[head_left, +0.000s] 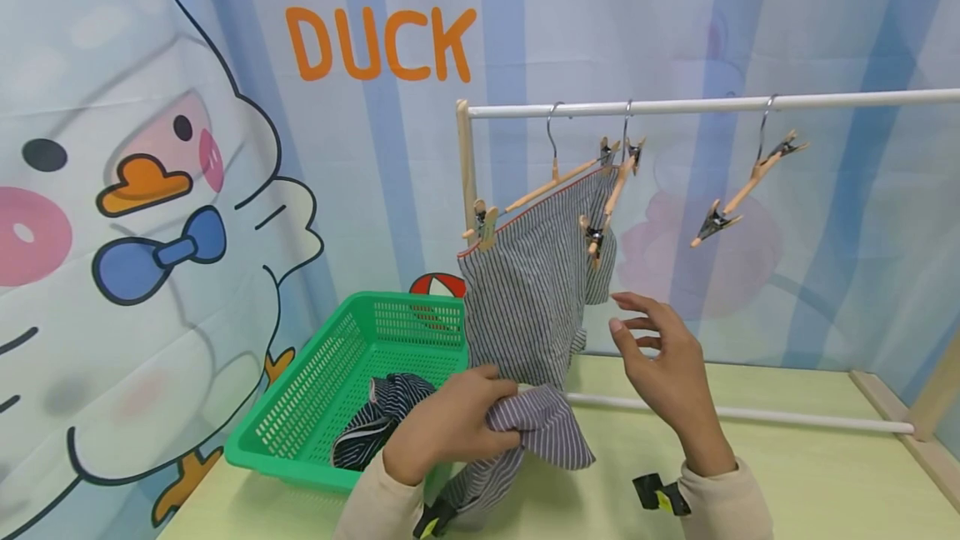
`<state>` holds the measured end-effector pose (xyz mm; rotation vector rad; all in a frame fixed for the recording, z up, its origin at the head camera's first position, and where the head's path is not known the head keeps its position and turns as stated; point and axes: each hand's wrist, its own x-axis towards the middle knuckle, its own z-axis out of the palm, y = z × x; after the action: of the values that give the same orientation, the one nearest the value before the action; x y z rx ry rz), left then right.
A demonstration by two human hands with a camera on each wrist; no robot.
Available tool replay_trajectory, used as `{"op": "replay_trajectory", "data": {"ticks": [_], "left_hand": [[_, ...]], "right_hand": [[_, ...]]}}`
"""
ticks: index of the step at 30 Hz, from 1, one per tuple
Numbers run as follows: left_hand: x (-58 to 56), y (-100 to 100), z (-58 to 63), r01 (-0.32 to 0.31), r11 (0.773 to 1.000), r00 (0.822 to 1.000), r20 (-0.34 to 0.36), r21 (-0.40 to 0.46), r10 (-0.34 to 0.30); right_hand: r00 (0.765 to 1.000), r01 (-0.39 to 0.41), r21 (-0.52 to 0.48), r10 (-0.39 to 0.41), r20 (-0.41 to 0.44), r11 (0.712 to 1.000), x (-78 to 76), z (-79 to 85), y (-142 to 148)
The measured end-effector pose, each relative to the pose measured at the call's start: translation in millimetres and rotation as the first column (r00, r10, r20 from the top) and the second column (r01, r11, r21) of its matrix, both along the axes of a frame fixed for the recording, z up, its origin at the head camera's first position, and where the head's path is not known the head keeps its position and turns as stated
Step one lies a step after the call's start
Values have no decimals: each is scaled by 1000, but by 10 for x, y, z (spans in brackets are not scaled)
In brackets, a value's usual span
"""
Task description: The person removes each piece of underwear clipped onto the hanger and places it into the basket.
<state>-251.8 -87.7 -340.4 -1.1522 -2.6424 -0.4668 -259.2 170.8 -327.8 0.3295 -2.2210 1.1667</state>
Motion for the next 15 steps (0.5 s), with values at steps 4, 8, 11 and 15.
{"op": "replay_trajectory", "data": {"ticks": [4,8,11,15], "left_hand": [[23,-35,47,1,1000,1000,16,20,-2],[47,-79,103,-21,999,997,69,42,18],[50,-122,132,-51,997,996,70,63,47],[51,-176,155,-97,992,995,43,85,93]], "right_hand": [[1000,-2,2,2,6,1000,1,-6,0],[1000,1,1,-1,6,1000,-2,-7,1],[1000,5,3,-5,4,1000,-4,-7,2],[1000,6,6,-6,14,1000,-2,-6,-4]]}}
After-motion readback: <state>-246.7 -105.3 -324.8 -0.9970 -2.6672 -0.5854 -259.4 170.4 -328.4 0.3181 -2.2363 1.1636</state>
